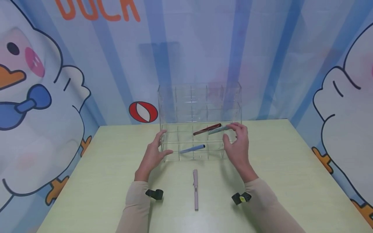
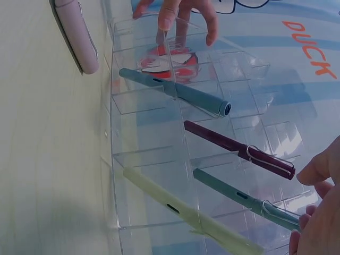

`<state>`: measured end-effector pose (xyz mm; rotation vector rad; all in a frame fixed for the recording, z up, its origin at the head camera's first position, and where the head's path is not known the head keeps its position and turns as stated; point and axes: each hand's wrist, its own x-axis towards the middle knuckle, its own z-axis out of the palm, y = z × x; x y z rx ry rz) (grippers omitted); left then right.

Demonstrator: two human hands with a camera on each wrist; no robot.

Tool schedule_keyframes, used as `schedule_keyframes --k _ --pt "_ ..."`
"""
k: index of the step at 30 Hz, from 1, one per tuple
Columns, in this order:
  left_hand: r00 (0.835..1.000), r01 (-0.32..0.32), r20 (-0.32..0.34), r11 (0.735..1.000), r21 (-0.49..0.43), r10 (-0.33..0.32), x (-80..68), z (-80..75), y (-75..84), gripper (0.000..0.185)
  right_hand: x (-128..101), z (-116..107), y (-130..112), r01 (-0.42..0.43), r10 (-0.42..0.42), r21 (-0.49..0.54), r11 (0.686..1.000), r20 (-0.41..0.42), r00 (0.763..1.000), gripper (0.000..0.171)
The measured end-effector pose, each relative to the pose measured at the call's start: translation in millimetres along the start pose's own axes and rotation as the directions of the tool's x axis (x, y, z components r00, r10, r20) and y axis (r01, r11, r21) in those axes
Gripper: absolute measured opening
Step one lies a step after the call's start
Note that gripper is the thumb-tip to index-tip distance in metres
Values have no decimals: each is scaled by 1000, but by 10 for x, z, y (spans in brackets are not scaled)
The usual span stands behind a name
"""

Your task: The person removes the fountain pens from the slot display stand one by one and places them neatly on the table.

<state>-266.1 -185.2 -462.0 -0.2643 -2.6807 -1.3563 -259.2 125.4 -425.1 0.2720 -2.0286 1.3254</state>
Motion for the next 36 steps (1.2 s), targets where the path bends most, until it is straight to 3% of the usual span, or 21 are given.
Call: schedule_keyframes --k 7,14,29,36 --pt "1000 -5 -1 1000 -3 5 0 0 0 89 56 7 72 10 -10 -4 1000 -69 998 36" --pt "1000 -10 -7 1000 3 10 21 3 -15 89 115 -13 115 6 -7 -19 1000 -80 997 41" --pt "1000 -8 -5 1000 0 8 8 5 -30 88 146 -11 226 56 -53 -72 996 45 998 47" --pt "1000 -12 -10 1000 4 12 19 14 -39 88 159 -16 240 29 -18 -93 995 117 993 45"
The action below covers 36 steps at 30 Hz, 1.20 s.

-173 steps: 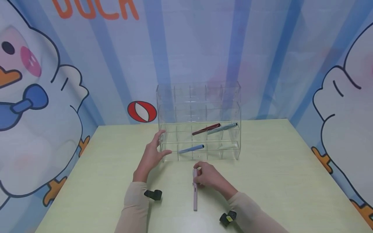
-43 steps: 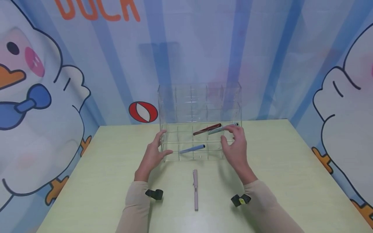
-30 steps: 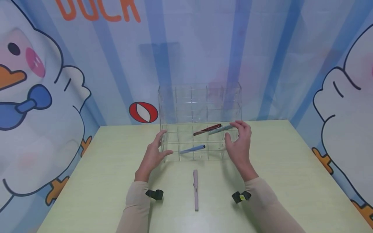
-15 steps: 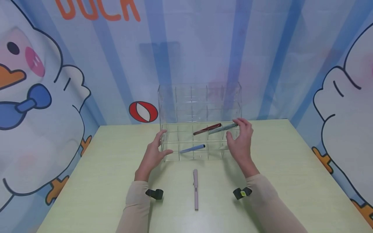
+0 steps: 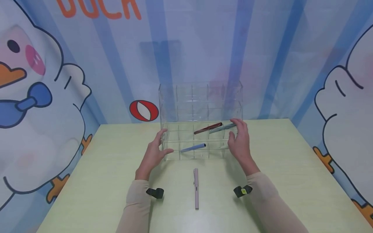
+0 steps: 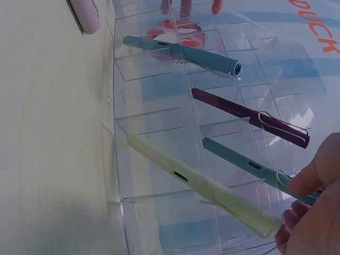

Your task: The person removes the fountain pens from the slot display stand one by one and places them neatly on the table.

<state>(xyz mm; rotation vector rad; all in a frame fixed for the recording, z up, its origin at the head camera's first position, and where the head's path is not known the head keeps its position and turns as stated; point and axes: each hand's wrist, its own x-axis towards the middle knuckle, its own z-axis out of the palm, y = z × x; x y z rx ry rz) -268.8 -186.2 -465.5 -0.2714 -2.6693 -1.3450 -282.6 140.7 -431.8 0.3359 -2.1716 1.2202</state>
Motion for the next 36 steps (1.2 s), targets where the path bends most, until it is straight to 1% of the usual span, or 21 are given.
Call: schedule_keyframes --k 7,10,17,26,31,36 --pt "1000 -1 3 1000 -1 1 -4 -6 11 89 29 -6 12 -45 44 8 999 77 996 43" --pt "1000 -2 1 1000 -2 2 -2 -12 16 90 38 -10 -1 -61 59 16 998 95 994 42" --pt "1000 1 3 1000 4 -1 -4 -8 8 90 45 0 -9 -86 83 41 995 81 993 41" --pt "1000 -17 2 1000 -7 17 -1 -1 -30 88 52 23 2 -83 80 69 994 48 996 38" --pt "1000 -5 3 1000 -11 5 5 -2 -29 88 56 26 -11 -100 97 83 991 45 994 35" --pt "1000 -7 3 1000 -14 7 -5 -7 -20 89 62 38 -14 -105 102 96 990 34 994 33"
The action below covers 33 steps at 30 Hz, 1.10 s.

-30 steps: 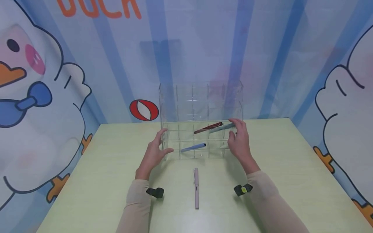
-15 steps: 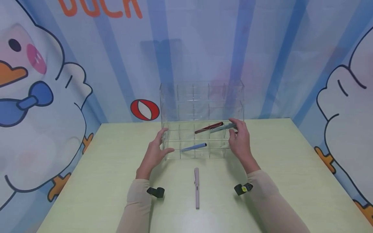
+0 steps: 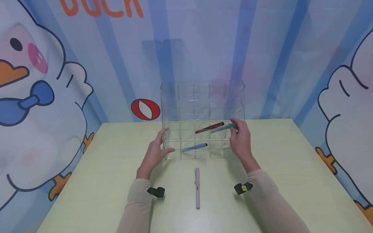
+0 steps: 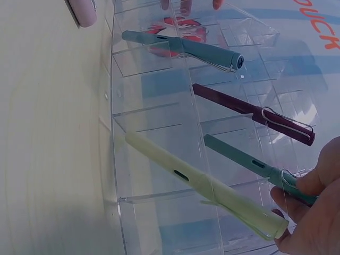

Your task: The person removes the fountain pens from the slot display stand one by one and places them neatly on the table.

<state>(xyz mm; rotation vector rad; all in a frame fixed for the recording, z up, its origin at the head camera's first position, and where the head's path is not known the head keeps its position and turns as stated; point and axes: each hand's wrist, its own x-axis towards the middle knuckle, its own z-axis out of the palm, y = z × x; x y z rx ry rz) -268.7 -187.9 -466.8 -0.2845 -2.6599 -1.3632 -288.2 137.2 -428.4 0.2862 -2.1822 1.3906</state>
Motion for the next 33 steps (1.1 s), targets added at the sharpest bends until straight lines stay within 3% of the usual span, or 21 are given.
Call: schedule_keyframes --k 33 --pt "1000 26 5 1000 6 -26 2 3 20 89 12 -37 29 -1 2 32 999 -34 999 36"
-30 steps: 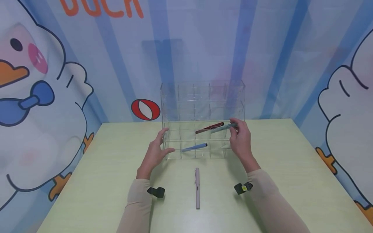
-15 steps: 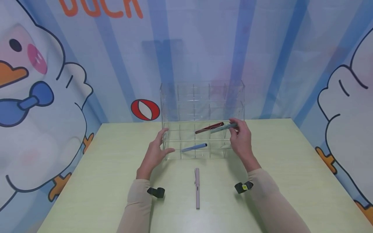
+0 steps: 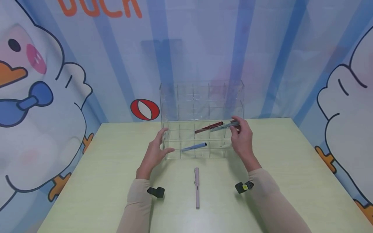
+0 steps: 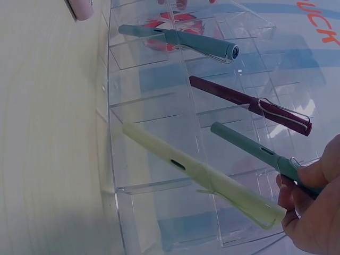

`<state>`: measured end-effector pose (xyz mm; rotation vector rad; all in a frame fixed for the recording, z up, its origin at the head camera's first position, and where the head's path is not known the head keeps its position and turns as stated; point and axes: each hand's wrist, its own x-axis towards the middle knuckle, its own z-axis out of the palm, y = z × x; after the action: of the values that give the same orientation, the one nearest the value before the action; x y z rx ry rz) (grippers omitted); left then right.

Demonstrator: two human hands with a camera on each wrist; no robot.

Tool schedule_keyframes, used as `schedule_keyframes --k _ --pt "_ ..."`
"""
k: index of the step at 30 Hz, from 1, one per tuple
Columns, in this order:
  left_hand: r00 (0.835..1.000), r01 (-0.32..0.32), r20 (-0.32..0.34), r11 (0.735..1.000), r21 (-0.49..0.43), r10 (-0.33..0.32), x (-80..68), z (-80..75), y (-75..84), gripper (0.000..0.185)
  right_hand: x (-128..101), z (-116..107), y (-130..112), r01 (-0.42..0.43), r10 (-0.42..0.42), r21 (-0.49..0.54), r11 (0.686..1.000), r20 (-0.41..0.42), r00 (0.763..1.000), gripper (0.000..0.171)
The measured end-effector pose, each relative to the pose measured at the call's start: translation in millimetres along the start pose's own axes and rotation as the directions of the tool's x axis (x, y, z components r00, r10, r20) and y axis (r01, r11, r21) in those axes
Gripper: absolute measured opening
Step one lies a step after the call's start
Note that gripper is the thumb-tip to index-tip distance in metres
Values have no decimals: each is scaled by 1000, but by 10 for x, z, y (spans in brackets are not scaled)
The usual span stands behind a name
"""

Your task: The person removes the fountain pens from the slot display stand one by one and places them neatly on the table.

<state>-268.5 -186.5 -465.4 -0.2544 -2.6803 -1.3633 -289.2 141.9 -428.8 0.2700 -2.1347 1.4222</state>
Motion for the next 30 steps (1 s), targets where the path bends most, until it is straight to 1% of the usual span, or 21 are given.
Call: schedule_keyframes --k 7,14,19,22,25,30 --pt "1000 9 2 1000 -2 -9 10 -5 4 89 -3 -19 -24 15 -14 27 1000 -48 999 40" --pt "1000 13 -1 1000 -3 -13 5 -5 8 89 -15 -47 -45 25 -20 68 997 -76 997 41" --pt "1000 13 0 1000 -7 -13 -5 3 10 89 -13 -70 -73 70 -58 123 990 -103 993 41" --pt "1000 2 -3 1000 -7 -2 -7 1 13 89 -14 -88 -103 105 -87 135 985 -131 988 41" --pt "1000 -11 -6 1000 -3 11 -7 -4 13 89 -34 -116 -184 130 -110 126 983 -157 981 40" --pt "1000 -4 -8 1000 6 4 -11 0 9 89 -109 -205 -467 146 -124 119 982 -175 977 38"
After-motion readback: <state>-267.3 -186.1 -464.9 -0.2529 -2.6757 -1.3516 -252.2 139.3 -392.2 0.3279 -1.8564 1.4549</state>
